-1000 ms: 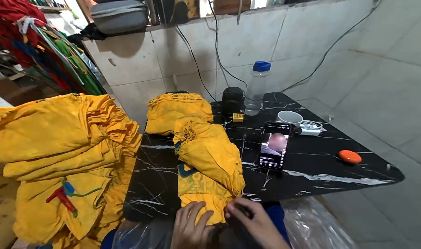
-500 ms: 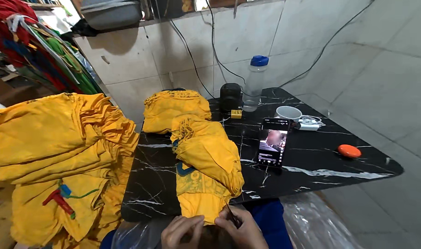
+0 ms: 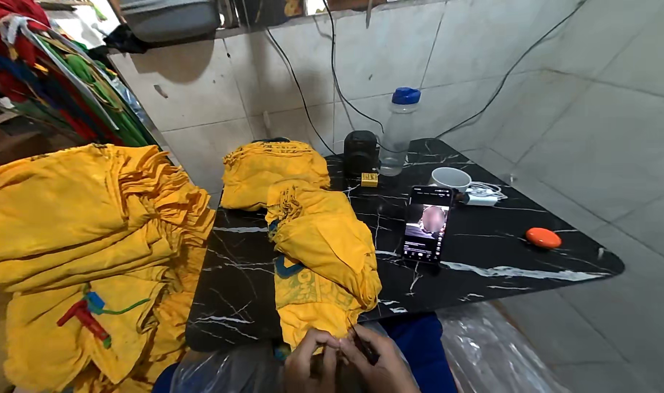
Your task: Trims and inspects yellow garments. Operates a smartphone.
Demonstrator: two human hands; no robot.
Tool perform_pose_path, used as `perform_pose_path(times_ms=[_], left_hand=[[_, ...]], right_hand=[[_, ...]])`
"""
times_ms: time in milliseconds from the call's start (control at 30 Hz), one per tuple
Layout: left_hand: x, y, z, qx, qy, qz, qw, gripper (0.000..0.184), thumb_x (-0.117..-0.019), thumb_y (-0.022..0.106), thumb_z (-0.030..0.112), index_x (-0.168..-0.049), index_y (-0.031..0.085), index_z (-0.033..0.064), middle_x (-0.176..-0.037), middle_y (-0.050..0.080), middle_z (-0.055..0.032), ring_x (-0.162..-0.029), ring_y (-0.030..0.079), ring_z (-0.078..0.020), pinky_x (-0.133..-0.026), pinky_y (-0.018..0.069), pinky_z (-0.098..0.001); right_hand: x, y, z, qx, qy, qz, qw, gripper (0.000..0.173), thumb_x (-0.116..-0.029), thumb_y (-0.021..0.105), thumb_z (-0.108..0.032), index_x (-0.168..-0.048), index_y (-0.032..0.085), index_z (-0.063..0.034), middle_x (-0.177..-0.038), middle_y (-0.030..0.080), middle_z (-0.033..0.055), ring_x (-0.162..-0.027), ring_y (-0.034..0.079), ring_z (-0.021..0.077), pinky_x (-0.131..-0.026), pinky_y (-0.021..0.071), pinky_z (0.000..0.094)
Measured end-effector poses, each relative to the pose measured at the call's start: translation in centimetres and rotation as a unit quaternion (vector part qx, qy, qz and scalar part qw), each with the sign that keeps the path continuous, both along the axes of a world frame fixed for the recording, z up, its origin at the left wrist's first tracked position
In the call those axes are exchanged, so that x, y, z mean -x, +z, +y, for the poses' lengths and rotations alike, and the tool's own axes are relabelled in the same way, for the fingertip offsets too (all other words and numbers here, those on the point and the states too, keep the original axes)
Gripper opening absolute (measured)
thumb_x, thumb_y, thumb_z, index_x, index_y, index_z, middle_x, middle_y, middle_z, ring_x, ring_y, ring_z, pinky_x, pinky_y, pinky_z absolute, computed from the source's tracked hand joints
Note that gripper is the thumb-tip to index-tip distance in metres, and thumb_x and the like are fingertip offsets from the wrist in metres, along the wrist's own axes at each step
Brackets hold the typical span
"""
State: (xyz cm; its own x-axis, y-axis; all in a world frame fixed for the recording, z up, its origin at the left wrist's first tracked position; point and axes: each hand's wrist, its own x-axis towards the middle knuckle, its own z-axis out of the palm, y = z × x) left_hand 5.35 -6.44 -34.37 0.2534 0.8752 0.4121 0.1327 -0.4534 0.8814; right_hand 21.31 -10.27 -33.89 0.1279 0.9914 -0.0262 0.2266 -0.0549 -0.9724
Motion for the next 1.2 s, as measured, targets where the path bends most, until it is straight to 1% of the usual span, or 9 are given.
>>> perform_pose_path(times_ms=[100,233,433,533,633,833,1000,1067,1200], left_hand=[[0.2,-0.4,0.2,-0.003,0.010,-0.003,1.000,0.008,-0.0938,0.058,-0.002,-0.094,0.066,0.0012,-0.085,0.071,-0.0029,-0.072,0.066,-0.0035,-0.067,0.0575,-0.0184],[0.4,-0.5,0.3,-0.002,0.002,-0.008,1.000,0.005,-0.0946,0.061,-0.001,-0.093,0.065,0.0017,-0.086,0.073,-0.0028,-0.076,0.071,-0.0050,-0.070,0.0613,-0.0204],[-0.1,-0.5,0.4,-0.013,0.013,-0.022,1.000,0.006,-0.0909,0.065,-0.004,-0.094,0.068,0.0002,-0.087,0.074,-0.0027,-0.076,0.071,-0.0049,-0.072,0.0624,-0.0210],[0.2,0.1,0.5,-0.017,-0.032,-0.008,0.999,0.015,-0.0923,0.068,-0.001,-0.107,0.072,-0.0032,-0.103,0.076,-0.0084,-0.092,0.075,-0.0109,-0.085,0.0641,-0.0285],[0.1,-0.2,1.0,-0.075,-0.063,0.034,0.995,0.025,-0.0894,0.077,0.009,-0.115,0.078,0.0073,-0.104,0.071,-0.0062,-0.092,0.067,-0.0084,-0.085,0.0587,-0.0231],[0.2,-1.1,1.6,-0.130,-0.029,0.027,0.991,0.009,-0.0860,0.081,0.011,-0.094,0.081,0.0123,-0.100,0.072,-0.0039,-0.092,0.070,-0.0058,-0.084,0.0612,-0.0207],[0.9,-0.9,2.4,-0.053,-0.039,-0.054,0.996,0.011,-0.0875,0.071,-0.003,-0.093,0.076,0.0053,-0.092,0.071,-0.0038,-0.082,0.068,-0.0070,-0.072,0.0602,-0.0197],[1.2,-0.9,2.6,-0.002,-0.064,-0.097,0.993,0.011,-0.0916,0.066,-0.003,-0.096,0.072,0.0052,-0.093,0.068,-0.0027,-0.082,0.067,-0.0065,-0.073,0.0604,-0.0206],[1.4,-0.5,2.6,0.046,-0.104,-0.139,0.984,0.005,-0.0977,0.067,0.010,-0.101,0.068,0.0129,-0.096,0.064,0.0047,-0.087,0.064,-0.0007,-0.078,0.0575,-0.0176]], right_hand=[[-0.1,0.0,-0.2,0.003,0.024,0.123,0.992,0.009,-0.0999,0.062,-0.010,-0.098,0.068,-0.0031,-0.078,0.066,-0.0030,-0.069,0.061,0.0017,-0.065,0.0513,0.0199],[-0.2,-0.3,-0.1,0.071,0.037,0.266,0.961,0.030,-0.1098,0.044,-0.024,-0.097,0.065,-0.0068,-0.076,0.065,-0.0027,-0.050,0.041,-0.0010,-0.043,0.0312,0.0164],[0.0,-0.5,0.1,-0.004,-0.009,0.199,0.980,0.011,-0.1010,0.063,-0.015,-0.097,0.068,-0.0056,-0.078,0.067,-0.0025,-0.064,0.058,0.0032,-0.057,0.0472,0.0204],[0.1,0.1,-0.7,-0.029,-0.013,0.127,0.991,0.008,-0.0986,0.063,-0.010,-0.097,0.068,-0.0044,-0.078,0.064,-0.0034,-0.066,0.058,0.0020,-0.060,0.0488,0.0209],[0.2,0.5,-1.5,-0.078,-0.020,0.062,0.995,0.008,-0.0971,0.062,-0.005,-0.093,0.068,-0.0026,-0.080,0.066,-0.0006,-0.069,0.059,0.0019,-0.063,0.0507,0.0208],[-0.5,0.2,-1.4,-0.107,-0.020,-0.011,0.994,0.018,-0.0982,0.067,-0.016,-0.088,0.070,-0.0021,-0.073,0.063,0.0044,-0.062,0.055,0.0082,-0.057,0.0467,0.0251],[-2.0,-0.2,-1.0,-0.102,-0.037,-0.097,0.989,0.043,-0.0938,0.075,-0.039,-0.124,0.070,-0.0084,-0.104,0.074,0.0040,-0.088,0.069,0.0093,-0.078,0.0599,0.0319],[-2.3,-0.4,-0.9,-0.114,-0.032,-0.135,0.984,0.046,-0.0959,0.072,-0.041,-0.127,0.069,-0.0074,-0.106,0.074,0.0064,-0.085,0.068,0.0112,-0.074,0.0583,0.0330],[-2.0,-0.9,-0.7,-0.168,-0.022,-0.194,0.966,0.035,-0.0941,0.075,-0.038,-0.107,0.074,-0.0055,-0.087,0.072,0.0070,-0.067,0.062,0.0120,-0.060,0.0535,0.0304]])
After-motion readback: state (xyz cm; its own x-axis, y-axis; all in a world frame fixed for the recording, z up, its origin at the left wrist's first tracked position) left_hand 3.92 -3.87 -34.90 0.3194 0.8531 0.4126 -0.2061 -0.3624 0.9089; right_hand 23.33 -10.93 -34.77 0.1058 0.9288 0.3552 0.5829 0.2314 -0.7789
